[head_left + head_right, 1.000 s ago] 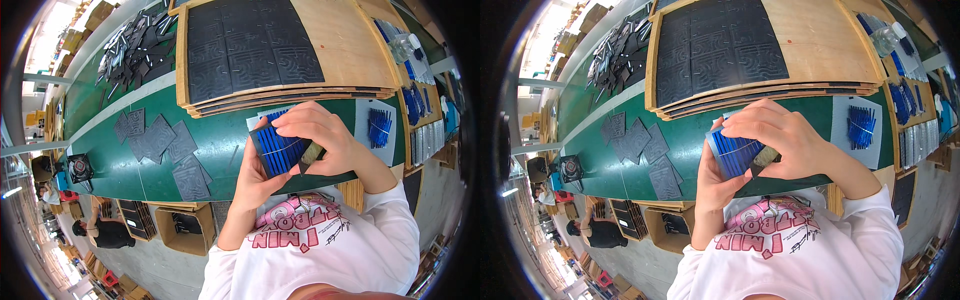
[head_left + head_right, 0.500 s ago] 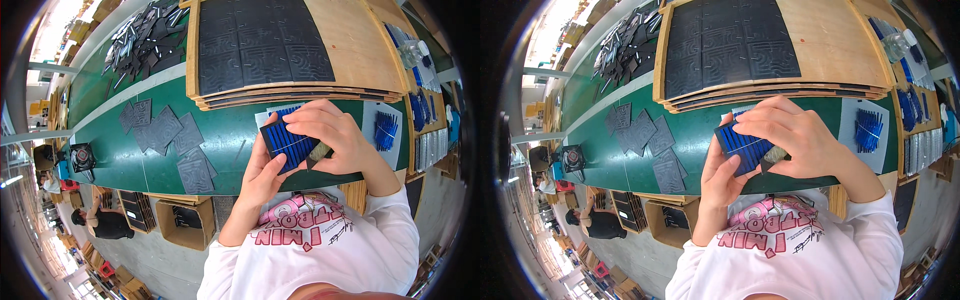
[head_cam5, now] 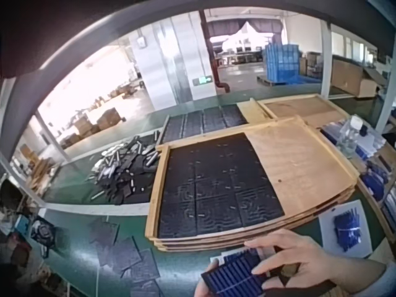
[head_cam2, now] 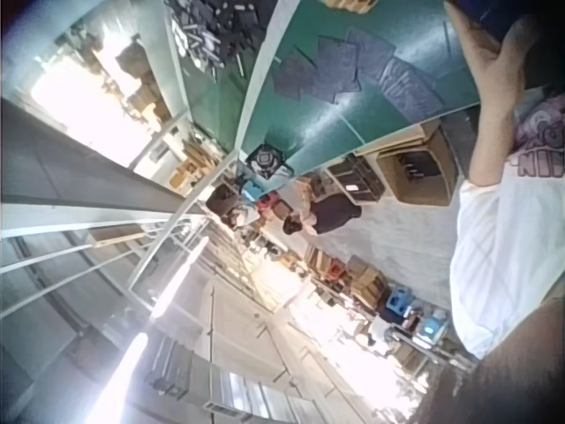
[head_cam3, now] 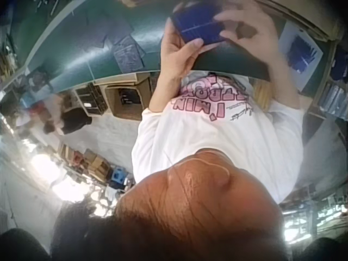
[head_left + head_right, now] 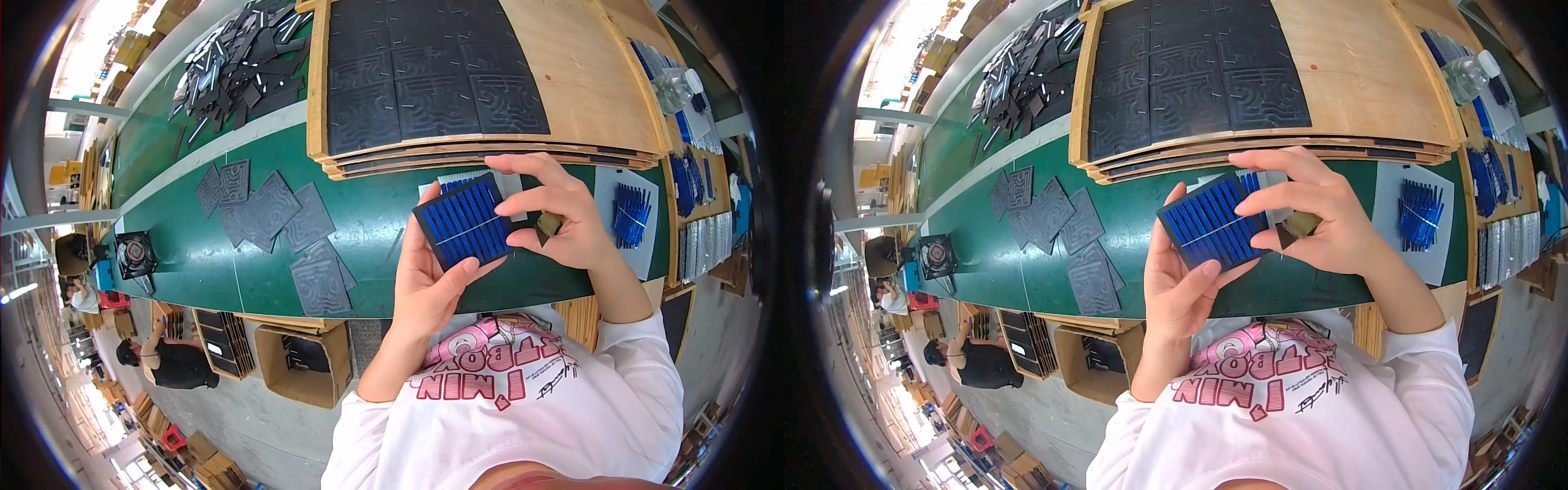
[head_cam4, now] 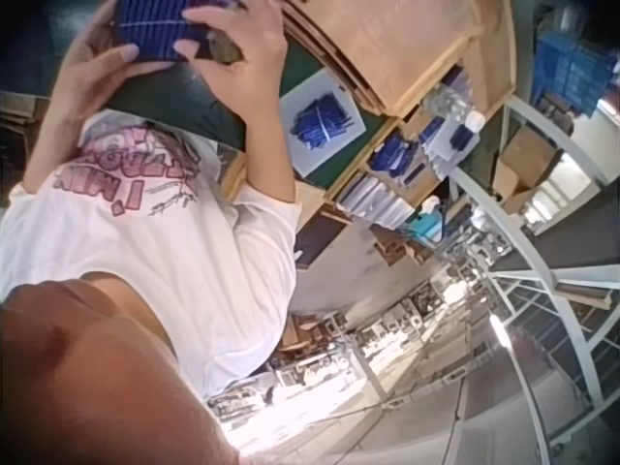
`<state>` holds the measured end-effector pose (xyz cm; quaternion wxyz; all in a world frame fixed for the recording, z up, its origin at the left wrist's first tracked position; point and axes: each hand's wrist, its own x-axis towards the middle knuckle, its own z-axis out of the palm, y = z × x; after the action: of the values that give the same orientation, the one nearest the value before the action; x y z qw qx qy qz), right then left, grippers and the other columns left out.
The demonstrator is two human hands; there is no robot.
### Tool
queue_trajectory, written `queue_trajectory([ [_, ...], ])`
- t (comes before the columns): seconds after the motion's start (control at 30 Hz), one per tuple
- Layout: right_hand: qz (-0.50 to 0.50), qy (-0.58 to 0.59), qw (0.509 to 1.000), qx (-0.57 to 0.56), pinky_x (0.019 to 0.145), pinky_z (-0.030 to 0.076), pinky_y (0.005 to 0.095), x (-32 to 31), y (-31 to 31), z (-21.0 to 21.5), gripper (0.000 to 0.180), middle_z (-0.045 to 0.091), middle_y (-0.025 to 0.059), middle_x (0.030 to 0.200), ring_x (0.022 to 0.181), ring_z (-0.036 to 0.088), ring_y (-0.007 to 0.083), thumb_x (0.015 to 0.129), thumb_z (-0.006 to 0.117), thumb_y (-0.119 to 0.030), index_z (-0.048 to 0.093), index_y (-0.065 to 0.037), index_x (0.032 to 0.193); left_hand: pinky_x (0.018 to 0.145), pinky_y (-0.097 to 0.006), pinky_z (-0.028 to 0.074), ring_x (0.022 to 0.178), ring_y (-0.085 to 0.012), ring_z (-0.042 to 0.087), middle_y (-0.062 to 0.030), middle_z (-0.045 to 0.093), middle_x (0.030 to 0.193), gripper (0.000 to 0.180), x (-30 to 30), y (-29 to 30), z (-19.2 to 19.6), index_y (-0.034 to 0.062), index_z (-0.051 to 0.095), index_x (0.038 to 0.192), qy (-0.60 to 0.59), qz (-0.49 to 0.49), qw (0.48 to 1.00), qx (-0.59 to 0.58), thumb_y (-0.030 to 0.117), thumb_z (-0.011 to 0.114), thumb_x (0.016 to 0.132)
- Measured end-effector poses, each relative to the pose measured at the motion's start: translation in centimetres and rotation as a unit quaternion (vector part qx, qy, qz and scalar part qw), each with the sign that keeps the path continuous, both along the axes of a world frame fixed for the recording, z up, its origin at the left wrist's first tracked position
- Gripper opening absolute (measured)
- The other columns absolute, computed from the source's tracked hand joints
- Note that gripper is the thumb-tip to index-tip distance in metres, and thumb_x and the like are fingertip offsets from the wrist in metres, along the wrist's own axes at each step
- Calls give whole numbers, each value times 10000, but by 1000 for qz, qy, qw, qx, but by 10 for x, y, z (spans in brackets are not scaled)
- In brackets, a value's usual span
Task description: The person assembles small solar panels by picking up square backings and solar cells from the table and wooden tray, then aligning and pressing the solar cells onto the backings by hand.
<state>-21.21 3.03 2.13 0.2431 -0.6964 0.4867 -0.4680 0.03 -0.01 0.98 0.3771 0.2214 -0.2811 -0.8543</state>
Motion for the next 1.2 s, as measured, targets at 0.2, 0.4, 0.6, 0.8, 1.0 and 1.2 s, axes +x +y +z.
queue_trajectory([
  [0.2, 9, 4, 1000, 12, 984, 461, 399, 4, -1, -7, 364, 598, 119, 1349, 1209, 565, 299, 672, 842, -85, 746, -144, 1019, 961, -522, 555, 1222, -356, 576, -208, 464, 1395, 829, -2, 0, -3, 106, 164, 1556, -56, 22, 998, -21, -140, 535, 856],
  [0.4, 5, 13, 1000, 26, 983, 462, 403, 4, -1, -10, 371, 599, 120, 1343, 1209, 566, 301, 675, 841, -82, 741, -143, 1026, 958, -515, 559, 1217, -347, 582, -205, 469, 1390, 792, -2, 1, -6, 94, 189, 1544, -63, 32, 997, -27, -145, 520, 866],
  [0.6, 11, 12, 999, 31, 979, 470, 384, 4, -2, -13, 398, 594, 116, 1348, 1206, 570, 296, 681, 838, -68, 726, -136, 1057, 964, -515, 557, 1227, -353, 574, -207, 467, 1390, 793, -3, 1, -6, 95, 193, 1543, -73, 36, 997, -19, -169, 503, 862],
  [0.8, -34, -146, 965, 216, 929, 477, 311, 9, 2, -5, 630, 606, 83, 1297, 1119, 585, 196, 711, 844, -77, 579, -70, 1283, 995, -523, 534, 1272, -365, 538, -206, 432, 1438, 592, -3, 0, -7, 103, 192, 1547, 3, 17, 999, 27, 39, 425, 1006],
  [1.0, -57, -147, 963, 217, 952, 464, 312, 27, -3, -11, 817, 603, 87, 1269, 1116, 568, 164, 724, 848, -89, 421, -86, 1421, 1043, -488, 503, 1316, -316, 501, -181, 399, 1470, 587, -12, 10, -8, 119, 193, 1554, -64, 12, 998, -20, 11, 369, 1004],
  [1.2, -64, -152, 962, 217, 866, 492, 274, 14, -1, -9, 708, 619, 79, 1203, 1046, 588, 127, 735, 826, -56, 487, -71, 1357, 1046, -498, 498, 1323, -335, 491, -186, 380, 1477, 582, -12, 13, -8, 105, 196, 1548, -58, 7, 997, -40, 7, 364, 1000],
])
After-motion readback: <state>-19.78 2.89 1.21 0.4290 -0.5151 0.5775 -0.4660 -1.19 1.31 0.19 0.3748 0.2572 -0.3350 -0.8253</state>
